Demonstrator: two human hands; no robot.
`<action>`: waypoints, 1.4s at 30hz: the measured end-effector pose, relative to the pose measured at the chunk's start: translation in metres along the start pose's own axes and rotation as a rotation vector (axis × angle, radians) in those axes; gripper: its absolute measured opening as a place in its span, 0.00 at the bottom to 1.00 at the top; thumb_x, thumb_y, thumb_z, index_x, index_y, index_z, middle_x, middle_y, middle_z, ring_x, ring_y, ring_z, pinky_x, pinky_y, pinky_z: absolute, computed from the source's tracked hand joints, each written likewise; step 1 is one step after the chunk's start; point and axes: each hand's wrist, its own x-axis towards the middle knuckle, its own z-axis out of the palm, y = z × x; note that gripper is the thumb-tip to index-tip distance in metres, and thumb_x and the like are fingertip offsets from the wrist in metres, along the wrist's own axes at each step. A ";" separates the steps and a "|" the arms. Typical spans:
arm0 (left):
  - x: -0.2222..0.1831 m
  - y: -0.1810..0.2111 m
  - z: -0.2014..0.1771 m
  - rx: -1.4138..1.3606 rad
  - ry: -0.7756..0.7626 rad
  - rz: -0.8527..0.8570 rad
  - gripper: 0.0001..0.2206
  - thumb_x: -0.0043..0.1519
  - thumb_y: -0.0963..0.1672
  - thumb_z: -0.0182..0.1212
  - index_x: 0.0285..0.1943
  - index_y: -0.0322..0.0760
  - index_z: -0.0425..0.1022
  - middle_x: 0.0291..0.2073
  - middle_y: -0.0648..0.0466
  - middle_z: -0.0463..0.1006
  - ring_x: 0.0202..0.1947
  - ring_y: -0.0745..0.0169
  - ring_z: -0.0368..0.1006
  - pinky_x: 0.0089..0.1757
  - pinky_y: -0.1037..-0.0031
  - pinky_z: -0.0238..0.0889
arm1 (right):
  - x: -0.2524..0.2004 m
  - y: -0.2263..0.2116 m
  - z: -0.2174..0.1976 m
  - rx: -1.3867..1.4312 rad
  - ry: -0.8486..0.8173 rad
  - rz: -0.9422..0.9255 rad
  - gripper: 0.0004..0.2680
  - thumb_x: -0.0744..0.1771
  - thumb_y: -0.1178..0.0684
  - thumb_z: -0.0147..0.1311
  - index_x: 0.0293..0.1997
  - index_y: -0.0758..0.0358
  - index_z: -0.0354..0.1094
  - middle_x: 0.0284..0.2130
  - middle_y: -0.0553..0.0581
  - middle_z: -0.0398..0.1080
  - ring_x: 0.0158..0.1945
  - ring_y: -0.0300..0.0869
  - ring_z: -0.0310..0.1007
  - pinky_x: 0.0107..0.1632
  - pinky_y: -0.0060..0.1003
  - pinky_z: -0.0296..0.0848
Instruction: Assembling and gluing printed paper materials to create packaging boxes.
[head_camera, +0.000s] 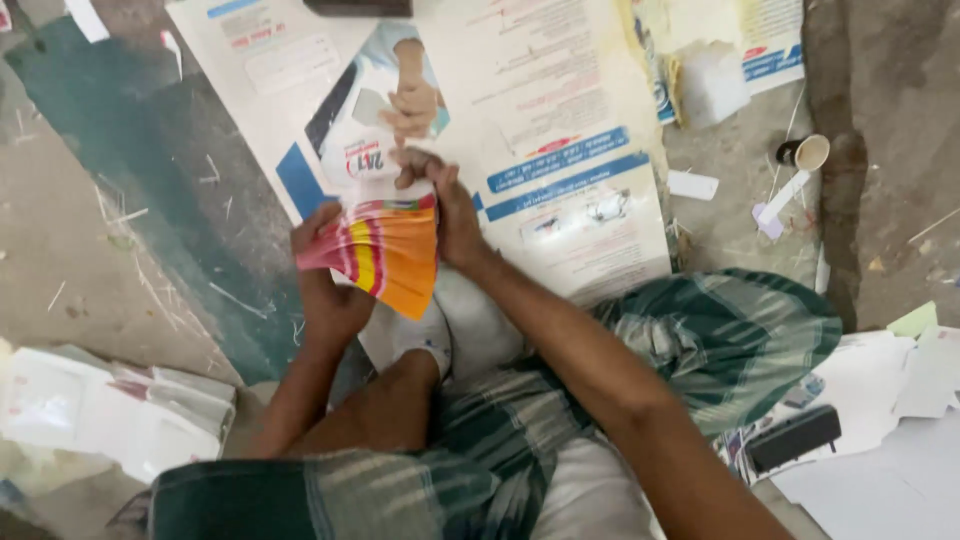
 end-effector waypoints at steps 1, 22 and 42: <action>-0.008 -0.009 0.001 0.002 -0.006 0.000 0.37 0.58 0.39 0.71 0.77 0.32 0.54 0.64 0.42 0.67 0.66 0.48 0.66 0.64 0.63 0.62 | -0.008 0.013 -0.009 0.003 0.005 0.001 0.31 0.74 0.26 0.20 0.65 0.65 0.63 0.43 0.53 0.64 0.50 0.39 0.62 0.61 0.30 0.60; 0.040 -0.063 0.024 0.300 -0.202 -0.545 0.39 0.50 0.54 0.78 0.60 0.18 0.70 0.52 0.30 0.76 0.53 0.36 0.74 0.52 0.59 0.67 | 0.048 -0.009 -0.009 -1.551 -0.290 0.180 0.34 0.68 0.30 0.44 0.75 0.69 0.37 0.74 0.71 0.41 0.76 0.60 0.34 0.68 0.71 0.28; 0.117 -0.083 -0.062 0.082 -0.382 -0.382 0.18 0.58 0.43 0.69 0.55 0.27 0.78 0.43 0.44 0.84 0.43 0.57 0.80 0.48 0.66 0.71 | 0.052 -0.068 -0.023 -0.577 -0.034 -0.100 0.32 0.59 0.50 0.71 0.65 0.70 0.53 0.37 0.60 0.73 0.41 0.44 0.76 0.41 0.37 0.76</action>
